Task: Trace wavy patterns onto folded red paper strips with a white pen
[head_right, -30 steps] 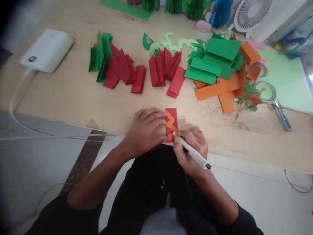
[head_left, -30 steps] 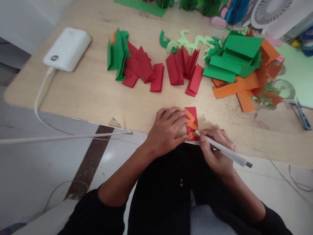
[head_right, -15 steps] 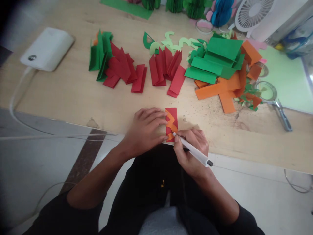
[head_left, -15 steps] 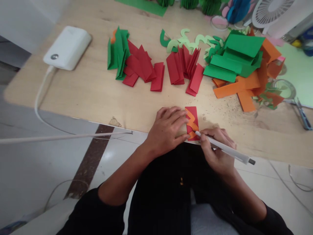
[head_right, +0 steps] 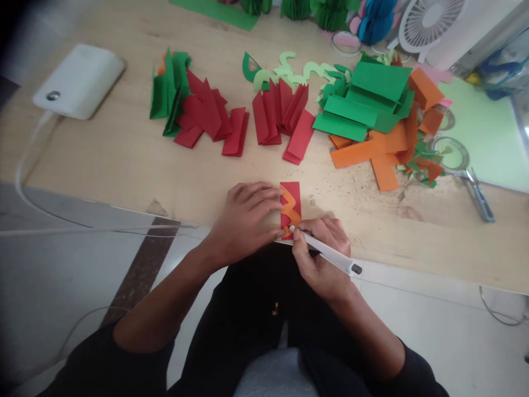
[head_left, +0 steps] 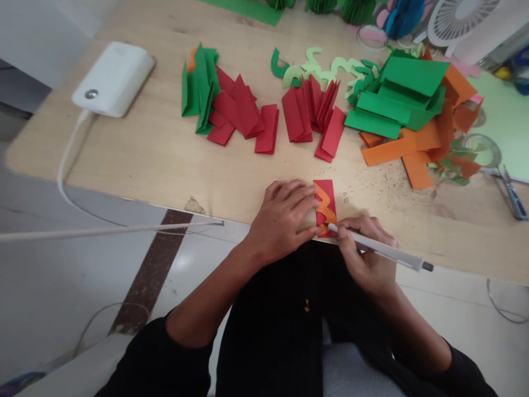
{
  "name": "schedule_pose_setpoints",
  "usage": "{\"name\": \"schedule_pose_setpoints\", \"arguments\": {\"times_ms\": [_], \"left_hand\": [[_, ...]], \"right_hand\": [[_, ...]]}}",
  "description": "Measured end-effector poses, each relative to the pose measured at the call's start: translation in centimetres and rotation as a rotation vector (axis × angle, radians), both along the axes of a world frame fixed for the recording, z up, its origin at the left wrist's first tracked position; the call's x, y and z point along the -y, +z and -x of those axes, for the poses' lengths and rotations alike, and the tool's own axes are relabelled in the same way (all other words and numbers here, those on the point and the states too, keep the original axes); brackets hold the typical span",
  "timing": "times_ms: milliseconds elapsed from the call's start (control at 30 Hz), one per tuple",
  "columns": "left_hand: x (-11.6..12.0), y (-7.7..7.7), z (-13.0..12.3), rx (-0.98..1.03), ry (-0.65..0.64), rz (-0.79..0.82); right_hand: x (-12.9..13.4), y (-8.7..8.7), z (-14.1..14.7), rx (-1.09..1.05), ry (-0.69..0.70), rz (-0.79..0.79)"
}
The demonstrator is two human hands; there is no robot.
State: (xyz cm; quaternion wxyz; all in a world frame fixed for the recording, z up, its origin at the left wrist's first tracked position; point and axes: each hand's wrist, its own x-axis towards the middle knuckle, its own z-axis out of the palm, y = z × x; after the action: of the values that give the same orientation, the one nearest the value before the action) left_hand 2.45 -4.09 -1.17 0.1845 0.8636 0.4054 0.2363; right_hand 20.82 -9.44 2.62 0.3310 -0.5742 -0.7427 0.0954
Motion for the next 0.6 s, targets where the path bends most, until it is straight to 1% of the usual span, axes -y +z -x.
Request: {"name": "schedule_pose_setpoints", "arguments": {"times_ms": [233,400,600], "left_hand": [[0.05,-0.08,0.04,0.013,-0.003,-0.026],[0.20,0.13,0.01,0.027,-0.003,-0.035],[0.10,0.02,-0.05,0.008,-0.007,-0.046]], "right_hand": [[0.04,-0.01,-0.08,-0.008,0.007,0.012],[0.07,-0.05,-0.05,-0.022,0.007,0.016],[0.14,-0.18,-0.09,-0.023,0.008,0.013]]}}
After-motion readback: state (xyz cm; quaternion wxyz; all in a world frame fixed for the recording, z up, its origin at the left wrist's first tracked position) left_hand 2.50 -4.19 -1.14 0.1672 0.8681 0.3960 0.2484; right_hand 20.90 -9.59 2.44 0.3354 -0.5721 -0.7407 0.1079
